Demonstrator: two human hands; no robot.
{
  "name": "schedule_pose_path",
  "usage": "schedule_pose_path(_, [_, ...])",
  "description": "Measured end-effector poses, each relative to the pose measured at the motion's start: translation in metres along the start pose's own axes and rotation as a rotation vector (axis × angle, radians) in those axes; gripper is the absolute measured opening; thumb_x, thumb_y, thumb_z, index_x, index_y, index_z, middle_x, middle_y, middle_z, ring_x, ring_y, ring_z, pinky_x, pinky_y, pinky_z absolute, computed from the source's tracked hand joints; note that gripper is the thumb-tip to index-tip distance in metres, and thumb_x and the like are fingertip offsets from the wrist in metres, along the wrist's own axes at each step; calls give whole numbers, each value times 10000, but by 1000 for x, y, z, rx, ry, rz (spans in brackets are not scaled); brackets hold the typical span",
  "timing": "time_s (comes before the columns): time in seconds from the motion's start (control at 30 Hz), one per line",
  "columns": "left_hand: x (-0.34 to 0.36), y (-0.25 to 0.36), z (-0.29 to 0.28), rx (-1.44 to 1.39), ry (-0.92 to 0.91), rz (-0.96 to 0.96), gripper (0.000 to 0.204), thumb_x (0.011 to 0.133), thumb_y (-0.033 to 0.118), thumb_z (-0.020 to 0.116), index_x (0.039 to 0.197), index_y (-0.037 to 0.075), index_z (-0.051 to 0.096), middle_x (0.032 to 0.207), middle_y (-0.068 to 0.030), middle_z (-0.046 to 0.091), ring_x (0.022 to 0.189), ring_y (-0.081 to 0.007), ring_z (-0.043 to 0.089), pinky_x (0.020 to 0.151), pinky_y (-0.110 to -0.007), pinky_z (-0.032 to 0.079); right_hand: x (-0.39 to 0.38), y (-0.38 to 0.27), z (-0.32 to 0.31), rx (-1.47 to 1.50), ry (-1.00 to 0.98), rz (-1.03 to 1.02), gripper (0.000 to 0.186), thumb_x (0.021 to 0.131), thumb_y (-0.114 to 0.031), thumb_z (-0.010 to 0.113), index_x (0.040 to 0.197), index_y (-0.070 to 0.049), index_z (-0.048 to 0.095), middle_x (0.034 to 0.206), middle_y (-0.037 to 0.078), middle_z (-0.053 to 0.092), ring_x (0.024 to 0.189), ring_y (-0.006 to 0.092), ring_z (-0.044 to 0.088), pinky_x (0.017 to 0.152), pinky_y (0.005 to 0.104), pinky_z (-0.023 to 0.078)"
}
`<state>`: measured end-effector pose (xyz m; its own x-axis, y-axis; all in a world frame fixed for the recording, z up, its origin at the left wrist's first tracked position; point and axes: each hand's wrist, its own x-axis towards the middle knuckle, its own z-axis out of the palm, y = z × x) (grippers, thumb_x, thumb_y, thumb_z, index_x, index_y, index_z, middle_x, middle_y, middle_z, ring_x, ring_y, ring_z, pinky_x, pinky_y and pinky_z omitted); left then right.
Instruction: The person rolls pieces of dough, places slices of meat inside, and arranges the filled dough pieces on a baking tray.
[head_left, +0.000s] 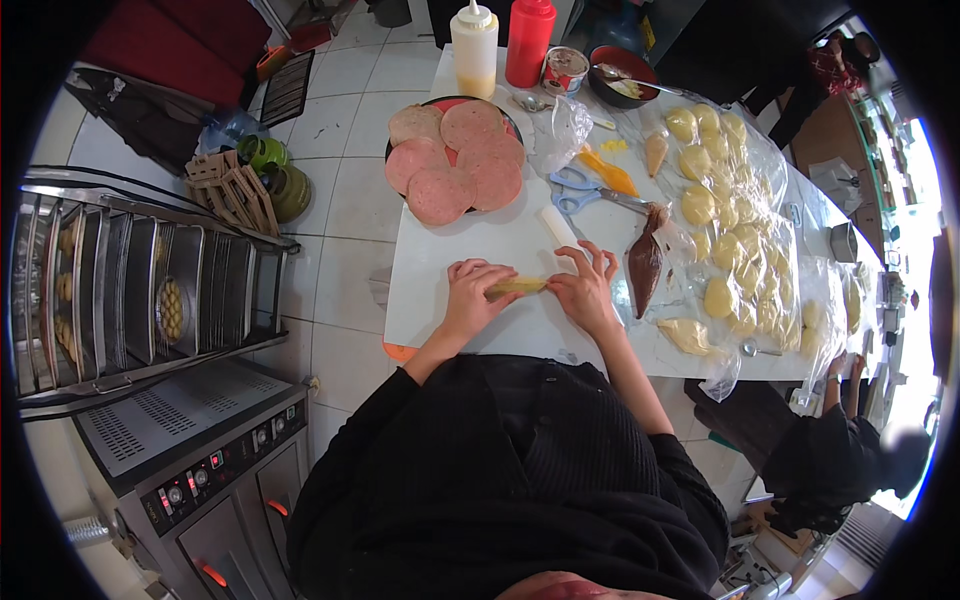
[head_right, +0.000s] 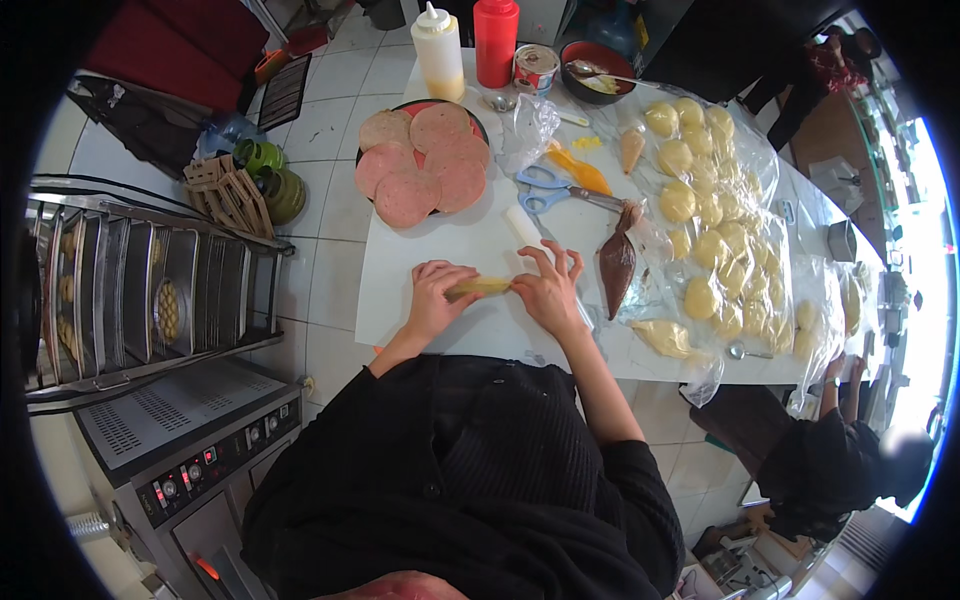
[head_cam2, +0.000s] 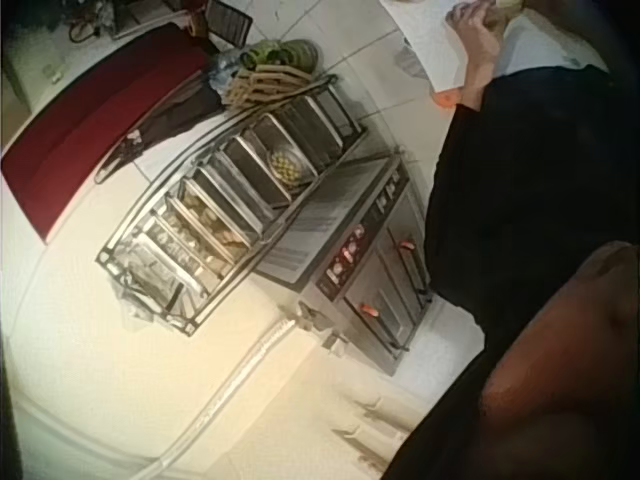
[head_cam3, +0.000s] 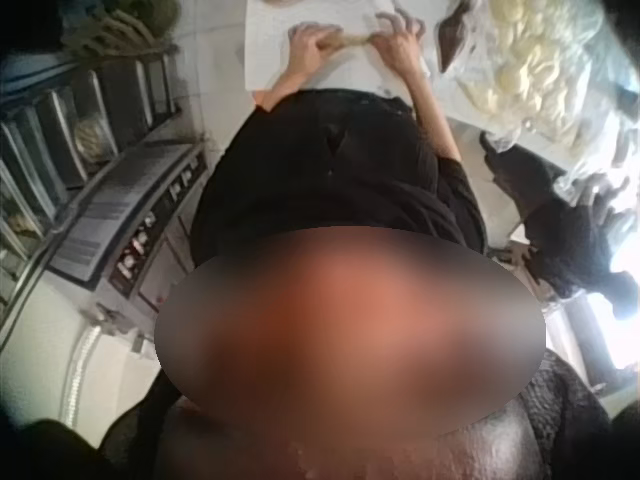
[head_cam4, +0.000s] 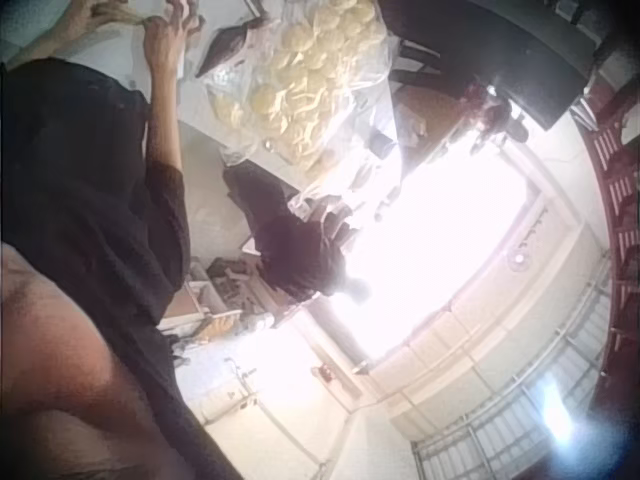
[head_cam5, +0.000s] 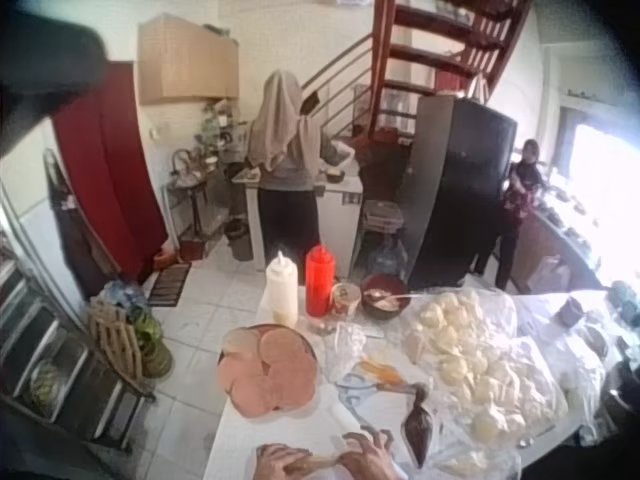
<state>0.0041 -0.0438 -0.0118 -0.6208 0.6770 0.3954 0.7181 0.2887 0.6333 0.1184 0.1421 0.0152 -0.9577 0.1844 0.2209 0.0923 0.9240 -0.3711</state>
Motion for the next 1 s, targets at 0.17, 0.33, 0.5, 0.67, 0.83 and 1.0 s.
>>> schedule_pose_path(0.17, [-4, -6, -36, -177, -85, -207, 427, 681, 122, 788, 1085, 99, 652, 1087, -71, 626, 961, -227, 588, 734, -324, 509, -4, 1, -10, 164, -27, 31, 347, 687, -137, 743, 1025, -109, 673, 1169, 32, 552, 1172, 254, 449, 974, 447, 311])
schedule_pose_path(0.33, [-13, -11, -29, -275, -186, -207, 472, 640, 35, 788, 1087, 81, 645, 1079, -64, 607, 960, -219, 592, 730, -309, 536, -6, -9, 15, 420, -74, 5, 423, 722, -67, 707, 1131, -44, 604, 1095, 116, 597, 1019, 307, 563, 857, 391, 462])
schedule_pose_path(0.5, [-12, -8, -25, -380, -194, -361, 459, 634, 26, 776, 1072, 76, 645, 1061, -65, 608, 936, -241, 598, 775, -330, 524, -2, -14, 16, 477, -10, 47, 372, 739, -37, 693, 1102, -23, 614, 991, 141, 636, 941, 321, 596, 825, 391, 487])
schedule_pose_path(0.67, [-12, -10, -23, -200, -136, -188, 443, 620, 46, 778, 1044, 78, 652, 1029, -69, 642, 931, -264, 600, 824, -350, 496, -3, -9, 19, 435, 9, -13, 382, 721, -18, 703, 1094, -22, 618, 1005, 144, 640, 932, 318, 602, 813, 392, 491])
schedule_pose_path(0.83, [-10, -8, -20, -203, -150, -186, 453, 621, 47, 775, 1055, 80, 650, 1026, -76, 647, 931, -266, 598, 830, -350, 495, 2, -12, 18, 487, -9, -15, 395, 711, -24, 712, 1095, -20, 617, 999, 141, 647, 935, 314, 604, 811, 391, 493])
schedule_pose_path(1.0, [-9, -9, -19, -114, -128, -85, 427, 635, 42, 766, 1048, 84, 664, 1025, -89, 647, 932, -266, 596, 778, -347, 518, 3, -12, 19, 488, -26, -50, 388, 709, -39, 715, 1087, -26, 628, 974, 139, 656, 942, 315, 602, 804, 386, 496])
